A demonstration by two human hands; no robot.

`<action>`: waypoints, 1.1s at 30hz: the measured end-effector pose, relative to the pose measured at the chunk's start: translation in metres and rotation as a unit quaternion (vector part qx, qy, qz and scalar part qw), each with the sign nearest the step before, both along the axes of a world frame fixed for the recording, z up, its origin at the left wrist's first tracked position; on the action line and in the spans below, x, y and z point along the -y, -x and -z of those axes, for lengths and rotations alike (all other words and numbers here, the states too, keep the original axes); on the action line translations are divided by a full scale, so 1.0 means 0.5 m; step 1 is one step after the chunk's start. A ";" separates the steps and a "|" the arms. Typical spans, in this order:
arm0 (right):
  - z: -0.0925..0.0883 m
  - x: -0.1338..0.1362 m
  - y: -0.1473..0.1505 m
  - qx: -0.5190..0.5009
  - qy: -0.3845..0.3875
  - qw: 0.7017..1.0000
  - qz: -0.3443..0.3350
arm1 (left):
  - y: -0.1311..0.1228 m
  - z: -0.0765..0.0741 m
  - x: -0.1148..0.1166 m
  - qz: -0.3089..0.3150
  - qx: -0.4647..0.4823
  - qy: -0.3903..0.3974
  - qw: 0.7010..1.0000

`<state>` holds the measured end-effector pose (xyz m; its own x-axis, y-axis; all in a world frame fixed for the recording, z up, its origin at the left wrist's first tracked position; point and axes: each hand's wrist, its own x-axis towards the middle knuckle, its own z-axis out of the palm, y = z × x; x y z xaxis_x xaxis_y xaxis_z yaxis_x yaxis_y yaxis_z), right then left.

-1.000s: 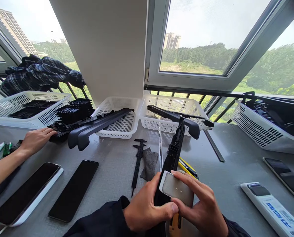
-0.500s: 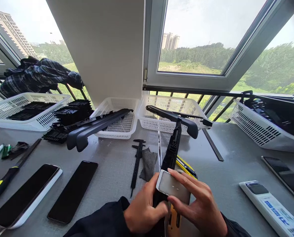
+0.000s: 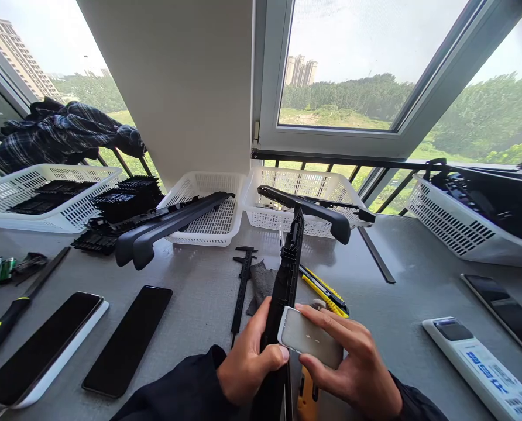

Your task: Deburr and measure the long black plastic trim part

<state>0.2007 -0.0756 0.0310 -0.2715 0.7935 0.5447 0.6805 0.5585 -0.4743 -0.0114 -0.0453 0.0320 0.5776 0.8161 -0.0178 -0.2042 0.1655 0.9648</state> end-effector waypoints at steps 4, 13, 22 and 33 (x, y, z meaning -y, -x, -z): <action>0.001 0.002 0.004 -0.006 0.004 1.000 -0.008 | 0.003 0.001 0.003 -0.004 0.026 0.016 1.000; 0.015 0.028 0.038 0.042 0.092 0.992 -0.076 | -0.006 0.001 -0.013 -0.158 0.047 0.184 0.969; 0.014 0.020 0.032 0.039 0.058 0.997 -0.030 | -0.016 0.009 -0.013 -0.168 0.056 0.208 0.962; 0.014 0.029 0.050 0.015 0.032 0.999 -0.034 | -0.008 0.027 -0.002 -0.184 -0.051 0.177 0.966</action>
